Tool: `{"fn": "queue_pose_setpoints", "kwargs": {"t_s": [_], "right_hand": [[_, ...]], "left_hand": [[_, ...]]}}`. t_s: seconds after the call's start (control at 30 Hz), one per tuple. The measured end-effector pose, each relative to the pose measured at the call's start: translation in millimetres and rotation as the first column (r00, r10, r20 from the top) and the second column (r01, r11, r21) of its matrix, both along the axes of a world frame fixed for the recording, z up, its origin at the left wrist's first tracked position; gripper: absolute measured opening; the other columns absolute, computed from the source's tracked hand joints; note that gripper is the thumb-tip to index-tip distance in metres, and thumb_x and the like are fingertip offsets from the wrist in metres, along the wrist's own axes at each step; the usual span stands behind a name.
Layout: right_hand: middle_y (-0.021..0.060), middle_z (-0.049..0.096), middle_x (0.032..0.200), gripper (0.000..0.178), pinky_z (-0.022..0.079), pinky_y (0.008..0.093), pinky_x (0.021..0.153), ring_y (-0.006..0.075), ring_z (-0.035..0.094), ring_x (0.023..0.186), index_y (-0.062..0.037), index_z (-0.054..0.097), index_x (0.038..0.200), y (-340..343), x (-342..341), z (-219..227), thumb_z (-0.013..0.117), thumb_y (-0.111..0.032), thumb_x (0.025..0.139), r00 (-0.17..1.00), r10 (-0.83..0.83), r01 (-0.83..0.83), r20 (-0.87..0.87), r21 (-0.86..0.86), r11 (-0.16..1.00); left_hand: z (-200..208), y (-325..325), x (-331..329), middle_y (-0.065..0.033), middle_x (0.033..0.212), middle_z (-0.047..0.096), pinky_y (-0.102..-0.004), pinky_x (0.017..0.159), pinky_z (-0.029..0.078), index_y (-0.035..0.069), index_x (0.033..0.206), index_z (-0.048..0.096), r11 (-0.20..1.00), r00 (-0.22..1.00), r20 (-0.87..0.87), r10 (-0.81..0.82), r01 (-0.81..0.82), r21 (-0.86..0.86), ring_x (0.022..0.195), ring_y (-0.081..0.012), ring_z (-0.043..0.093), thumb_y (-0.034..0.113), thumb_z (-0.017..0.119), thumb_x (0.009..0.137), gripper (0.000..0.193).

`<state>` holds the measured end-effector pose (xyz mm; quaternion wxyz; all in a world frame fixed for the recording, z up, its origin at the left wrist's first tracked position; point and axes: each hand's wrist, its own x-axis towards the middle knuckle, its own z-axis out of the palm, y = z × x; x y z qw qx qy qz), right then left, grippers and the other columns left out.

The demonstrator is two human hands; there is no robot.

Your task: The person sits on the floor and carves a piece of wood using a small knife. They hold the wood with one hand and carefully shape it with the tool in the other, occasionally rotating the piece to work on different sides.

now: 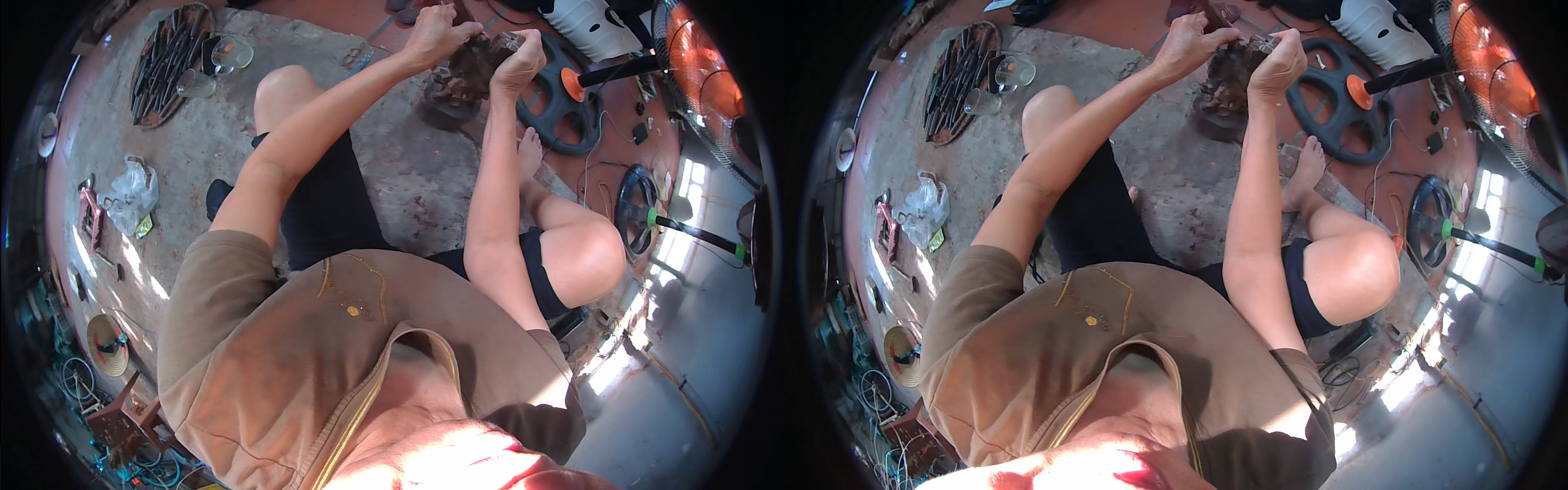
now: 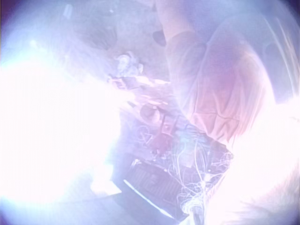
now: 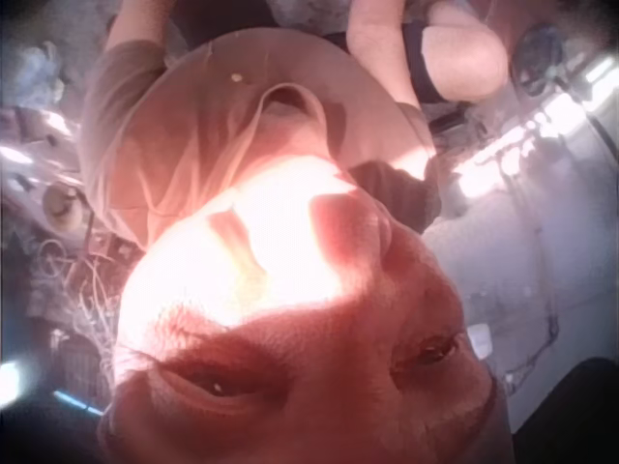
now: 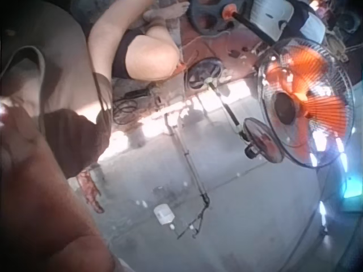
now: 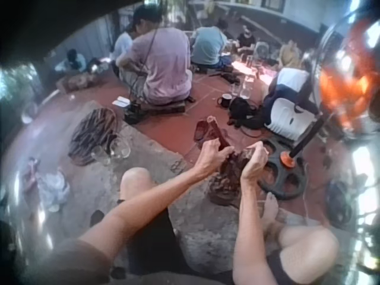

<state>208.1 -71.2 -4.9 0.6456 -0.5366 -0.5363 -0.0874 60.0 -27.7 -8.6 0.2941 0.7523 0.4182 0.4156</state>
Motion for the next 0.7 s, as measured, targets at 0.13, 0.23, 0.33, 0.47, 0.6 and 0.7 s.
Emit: {"fn": "queue_pose_setpoints", "kwargs": {"t_s": [0.13,0.23,0.33,0.47,0.6,0.7], "right_hand": [[0.0186,0.051,0.063,0.027,0.038,0.0411,0.058,0.0358,0.048,0.059,0.0,0.049,0.073,-2.6,5.8,0.9,0.037,-0.013,0.093,1.0,-0.026,0.026,0.015,0.002,1.0],[0.0184,0.051,0.064,0.026,0.038,0.0417,0.058,0.0365,0.049,0.061,0.0,0.049,0.074,1.1,3.9,1.4,0.037,-0.013,0.093,0.999,0.009,-0.009,-0.048,0.01,1.0],[0.018,0.05,0.064,0.025,0.038,0.0421,0.059,0.037,0.049,0.062,-0.0002,0.049,0.074,4.2,2.6,-2.5,0.038,-0.013,0.092,0.998,-0.035,0.034,0.049,0.018,0.999],[0.018,0.051,0.065,0.023,0.038,0.0429,0.059,0.0373,0.05,0.062,-0.0002,0.049,0.075,2.2,3.5,-3.3,0.038,-0.012,0.092,0.986,-0.117,0.112,0.122,0.046,0.993],[0.0186,0.051,0.065,0.024,0.038,0.0426,0.061,0.0373,0.05,0.063,0.0008,0.049,0.075,4.7,5.4,-0.9,0.037,-0.012,0.092,0.991,-0.117,0.114,0.068,0.039,0.993],[0.0154,0.054,0.066,0.016,0.041,0.0423,0.06,0.034,0.055,0.064,-0.0019,0.051,0.077,3.8,3.0,-3.7,0.043,-0.009,0.089,0.982,-0.148,0.143,0.119,0.047,0.989]], "left_hand": [[3.9,-6.4,-7.0,-0.0074,0.072,0.069,-0.0302,0.058,0.047,0.003,0.089,0.074,0.993,0.994,0.013,-0.113,0.113,-0.038,0.062,-0.0103,0.057,0.033,0.073,0.082,0.031],[2.2,0.9,-13.2,-0.0041,0.072,0.068,-0.0273,0.056,0.046,0.002,0.088,0.074,0.978,0.956,0.272,-0.112,0.154,-0.138,0.061,-0.0075,0.056,0.033,0.073,0.082,0.031],[-7.8,5.8,0.9,-0.0031,0.071,0.068,-0.0261,0.055,0.046,0.0,0.089,0.074,0.984,0.97,0.237,-0.054,0.091,-0.15,0.061,-0.0066,0.056,0.029,0.073,0.082,0.029],[-4.5,-13.6,8.3,-0.0038,0.071,0.067,-0.0271,0.055,0.046,-0.001,0.088,0.073,0.997,0.995,0.071,-0.074,0.076,-0.017,0.062,-0.0076,0.058,0.025,0.071,0.084,0.026],[3.0,-8.5,6.1,-0.0183,0.064,0.065,-0.0352,0.053,0.05,-0.004,0.081,0.071,0.987,0.964,0.258,-0.07,0.105,-0.121,0.055,-0.0191,0.065,0.031,0.075,0.077,0.036],[-4.2,10.0,5.6,-0.0041,0.068,0.066,-0.0264,0.054,0.047,0.0,0.085,0.071,0.972,0.939,0.341,-0.034,0.11,-0.208,0.06,-0.0063,0.058,0.026,0.073,0.083,0.026]]}}
